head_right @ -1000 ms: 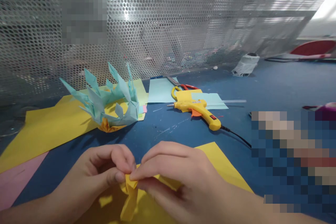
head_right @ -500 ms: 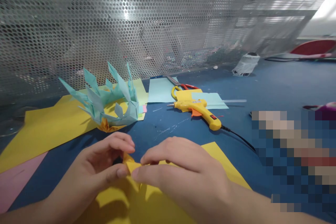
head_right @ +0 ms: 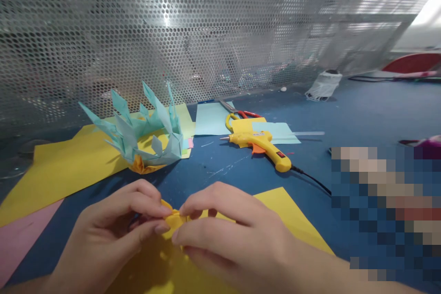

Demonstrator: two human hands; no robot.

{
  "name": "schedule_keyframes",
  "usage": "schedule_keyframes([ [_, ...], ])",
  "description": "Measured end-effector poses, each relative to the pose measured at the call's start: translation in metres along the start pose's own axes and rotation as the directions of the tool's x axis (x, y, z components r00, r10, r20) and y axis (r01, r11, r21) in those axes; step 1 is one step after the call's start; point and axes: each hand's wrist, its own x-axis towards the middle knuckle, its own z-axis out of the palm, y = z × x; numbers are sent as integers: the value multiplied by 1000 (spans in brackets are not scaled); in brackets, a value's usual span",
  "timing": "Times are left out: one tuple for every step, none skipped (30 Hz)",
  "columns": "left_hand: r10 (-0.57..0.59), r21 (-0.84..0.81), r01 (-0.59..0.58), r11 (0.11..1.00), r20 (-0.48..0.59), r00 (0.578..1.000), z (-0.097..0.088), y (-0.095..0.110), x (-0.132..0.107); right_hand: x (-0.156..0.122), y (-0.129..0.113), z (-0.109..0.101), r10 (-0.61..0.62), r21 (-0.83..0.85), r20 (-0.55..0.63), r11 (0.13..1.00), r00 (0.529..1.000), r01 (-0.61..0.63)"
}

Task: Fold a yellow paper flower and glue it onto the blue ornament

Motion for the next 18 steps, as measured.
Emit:
schedule_keyframes([
  [27, 18, -27, 999, -3, 1000, 0, 0, -1, 1, 0, 0, 1, 16, 9, 1000, 1000, -1],
  [55, 42, -54, 998, -8, 998, -1, 1, -1, 1, -1, 0, 3, 33, 6, 999, 1000, -3],
  [89, 63, -88, 994, -11, 996, -1, 2, -1, 2, -1, 0, 15, 49, 1, 999, 1000, -15],
  [123, 77, -121, 990, -17, 992, -1, 3, -1, 2, -2, 0, 34, 66, -8, 997, 999, -33],
  [149, 86, -147, 985, -19, 989, -1, 4, -1, 3, -3, 0, 59, 85, -21, 995, 998, -57],
  [176, 88, -174, 981, -21, 984, -1, 5, -1, 3, -4, 1, 94, 109, -29, 990, 995, -91],
  [198, 88, -196, 977, -17, 980, -1, 5, -1, 3, -5, 2, 132, 136, -33, 983, 991, -127],
  [221, 87, -219, 972, -10, 975, -1, 6, -1, 4, -6, 3, 172, 167, -38, 972, 984, -163],
  [243, 90, -242, 966, -1, 970, -1, 5, -2, 4, -7, 4, 213, 198, -36, 959, 976, -201],
  [262, 100, -262, 960, 9, 965, -1, 5, -3, 4, -8, 6, 252, 232, -34, 943, 967, -237],
  [285, 110, -285, 952, 22, 958, -1, 5, -4, 4, -9, 8, 291, 264, -32, 925, 956, -273],
  [301, 120, -303, 945, 35, 953, -1, 4, -5, 3, -9, 10, 325, 297, -31, 906, 945, -302],
  [309, 126, -312, 942, 42, 950, 0, 4, -6, 2, -10, 11, 352, 326, -29, 888, 935, -324],
  [314, 126, -316, 940, 42, 949, 0, 3, -7, 1, -10, 13, 380, 354, -22, 868, 925, -348],
  [307, 124, -309, 943, 43, 951, 1, 3, -7, 0, -10, 13, 403, 377, -13, 850, 915, -368],
  [297, 117, -300, 947, 41, 954, 1, 3, -8, -2, -10, 14, 421, 395, 0, 833, 907, -387],
  [288, 109, -290, 951, 34, 957, 2, 3, -7, -3, -9, 14, 435, 408, 15, 819, 900, -403],
  [282, 104, -284, 953, 27, 959, 2, 4, -7, -4, -9, 14, 449, 417, 30, 806, 893, -419],
])
